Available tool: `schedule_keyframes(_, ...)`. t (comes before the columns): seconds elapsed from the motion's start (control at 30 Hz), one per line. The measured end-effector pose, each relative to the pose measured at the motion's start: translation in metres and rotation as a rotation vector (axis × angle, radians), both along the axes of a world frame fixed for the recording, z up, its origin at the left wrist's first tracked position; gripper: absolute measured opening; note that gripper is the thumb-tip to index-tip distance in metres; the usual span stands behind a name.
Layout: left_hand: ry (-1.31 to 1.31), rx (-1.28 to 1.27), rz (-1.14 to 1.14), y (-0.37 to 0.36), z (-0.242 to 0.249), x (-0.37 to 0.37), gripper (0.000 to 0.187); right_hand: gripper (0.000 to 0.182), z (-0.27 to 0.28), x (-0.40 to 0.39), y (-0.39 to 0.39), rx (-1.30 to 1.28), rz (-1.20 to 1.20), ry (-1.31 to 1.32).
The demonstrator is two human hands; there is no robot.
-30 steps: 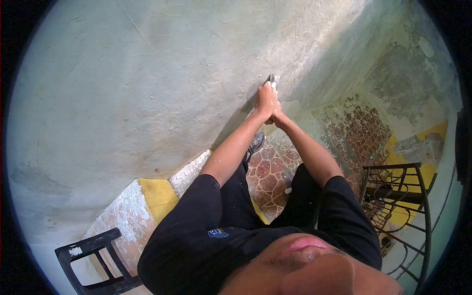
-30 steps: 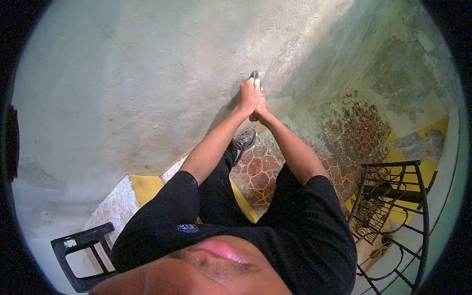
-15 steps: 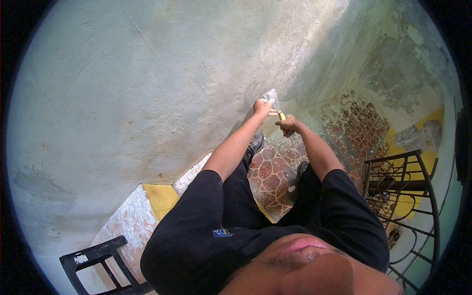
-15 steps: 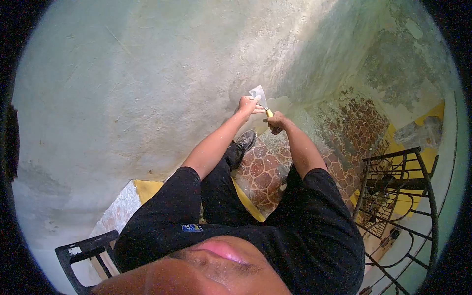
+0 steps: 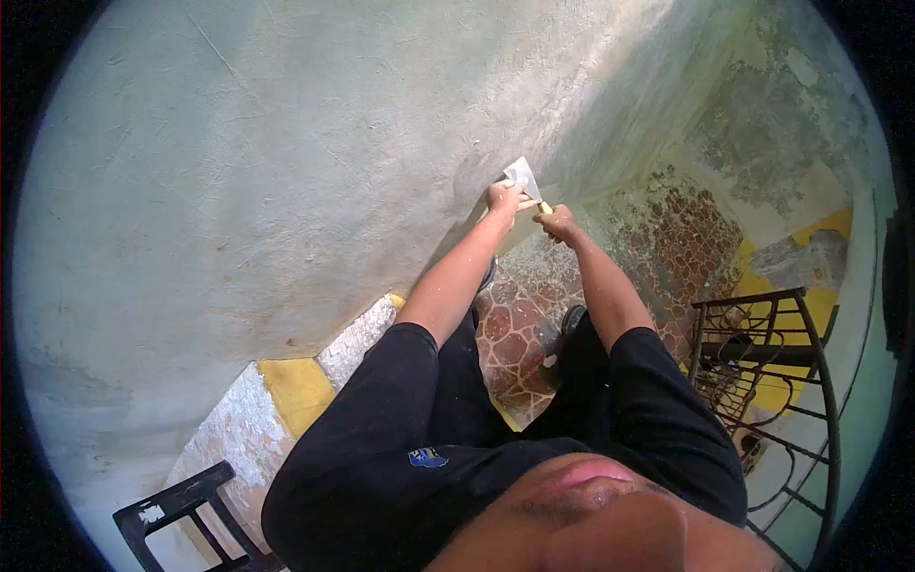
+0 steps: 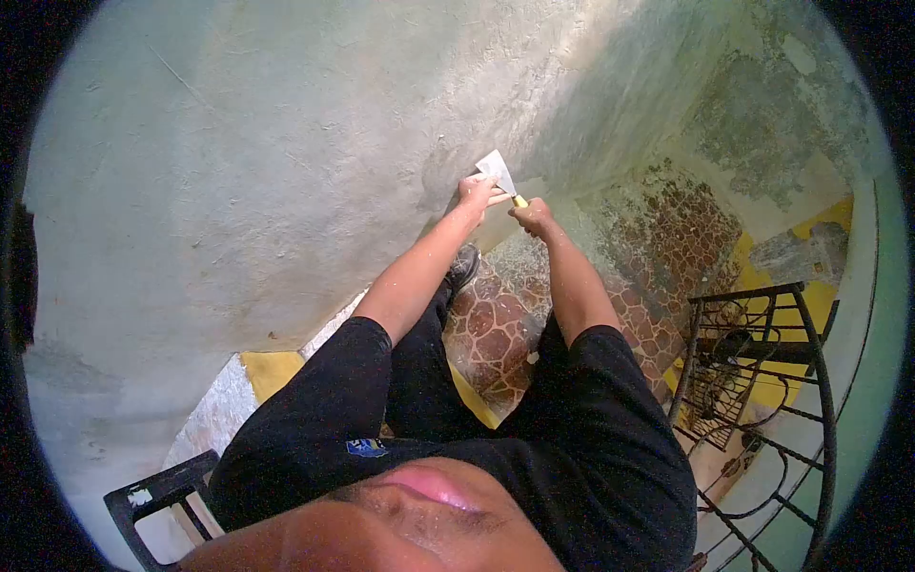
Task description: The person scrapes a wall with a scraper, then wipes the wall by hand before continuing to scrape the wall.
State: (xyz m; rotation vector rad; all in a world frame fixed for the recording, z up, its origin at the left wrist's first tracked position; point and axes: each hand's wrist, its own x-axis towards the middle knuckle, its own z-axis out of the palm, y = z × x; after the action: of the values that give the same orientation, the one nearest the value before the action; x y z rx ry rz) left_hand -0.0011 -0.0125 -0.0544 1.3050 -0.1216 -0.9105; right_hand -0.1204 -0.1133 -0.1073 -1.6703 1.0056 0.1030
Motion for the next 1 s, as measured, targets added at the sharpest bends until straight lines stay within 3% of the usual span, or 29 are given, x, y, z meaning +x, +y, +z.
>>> schedule_keyframes(0.2,-0.045,0.005,0.064,0.006,0.0,0.013,0.024,0.03,-0.004,0.022,0.008,-0.041,0.021,0.048)
schedule_keyframes(0.3,-0.097,0.015,0.085,-0.001,0.004,0.02,0.021,0.037,-0.014,0.038,0.005,-0.105,-0.022,0.032)
schedule_keyframes(0.37,-0.179,0.038,0.118,-0.003,0.01,0.023,0.021,0.046,-0.025,0.049,0.007,-0.34,-0.085,-0.017)
schedule_keyframes(0.4,-0.18,0.042,0.122,-0.005,0.013,0.024,0.021,0.046,-0.03,0.053,0.006,-0.336,-0.081,-0.018)
schedule_keyframes(0.5,-0.277,0.017,0.193,-0.011,0.044,0.031,0.029,0.053,0.039,0.066,0.025,-0.404,-0.223,-0.043)
schedule_keyframes(0.57,-0.769,0.184,0.193,-0.012,0.081,0.033,0.037,0.054,0.068,0.082,0.029,-0.299,-0.348,-0.195)
schedule_keyframes(0.7,-0.814,0.146,0.235,-0.005,0.087,0.031,0.045,0.055,0.028,0.1,0.027,-0.154,-0.324,-0.249)
schedule_keyframes(0.77,-0.912,0.324,0.226,-0.001,0.066,0.025,0.044,0.05,-0.019,0.095,0.013,-0.258,-0.188,-0.24)
schedule_keyframes(0.8,-1.093,0.368,0.216,-0.003,0.034,0.032,0.039,0.048,0.021,0.071,0.021,-0.198,-0.118,-0.095)
schedule_keyframes(0.83,-1.093,0.362,0.214,-0.002,0.031,0.028,0.039,0.048,0.017,0.063,0.021,-0.202,-0.122,-0.094)
schedule_keyframes(0.9,-0.358,0.14,0.156,0.0,0.024,0.016,0.036,0.05,0.01,0.046,0.014,-0.46,-0.033,0.087)
schedule_keyframes(1.0,-0.499,0.164,0.155,-0.009,0.032,0.02,0.035,0.05,0.058,0.044,0.023,-0.363,-0.079,0.089)
